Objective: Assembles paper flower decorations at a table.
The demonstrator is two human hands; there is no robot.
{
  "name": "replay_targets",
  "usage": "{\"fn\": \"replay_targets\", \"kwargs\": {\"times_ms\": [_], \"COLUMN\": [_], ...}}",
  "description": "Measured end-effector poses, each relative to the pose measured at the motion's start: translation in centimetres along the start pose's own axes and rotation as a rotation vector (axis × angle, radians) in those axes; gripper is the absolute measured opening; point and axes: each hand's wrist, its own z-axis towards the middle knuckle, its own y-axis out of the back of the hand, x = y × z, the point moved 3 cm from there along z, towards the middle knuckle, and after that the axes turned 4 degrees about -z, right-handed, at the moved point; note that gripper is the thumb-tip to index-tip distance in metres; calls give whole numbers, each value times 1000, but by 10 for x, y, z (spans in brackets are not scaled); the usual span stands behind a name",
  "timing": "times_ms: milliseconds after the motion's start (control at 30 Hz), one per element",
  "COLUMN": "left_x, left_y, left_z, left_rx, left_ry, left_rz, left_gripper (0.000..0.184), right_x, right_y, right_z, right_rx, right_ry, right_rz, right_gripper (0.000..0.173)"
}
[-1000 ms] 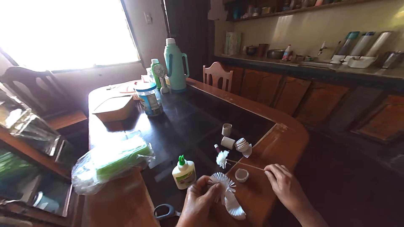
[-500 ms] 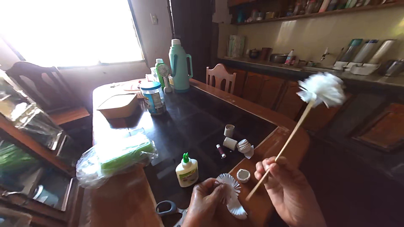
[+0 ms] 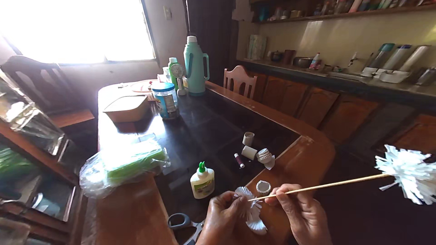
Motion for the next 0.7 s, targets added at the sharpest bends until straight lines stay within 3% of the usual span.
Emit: {"fn": "replay_targets", "kwargs": {"times_ms": [300, 700], "left_x": [3, -1], "left_y": [3, 5], "left_z": [1, 0], "left_rx": [48, 13], "left_ry": [-89, -296], "left_rz": [98, 474], "left_gripper": [12, 10], "right_x": [8, 14], "right_y": [-1, -6], "right_z": [-3, 1], "right_rx": [58, 118], "right_ry": [68, 101], "right_rz": [-156, -285], "right_gripper": [19, 22]}}
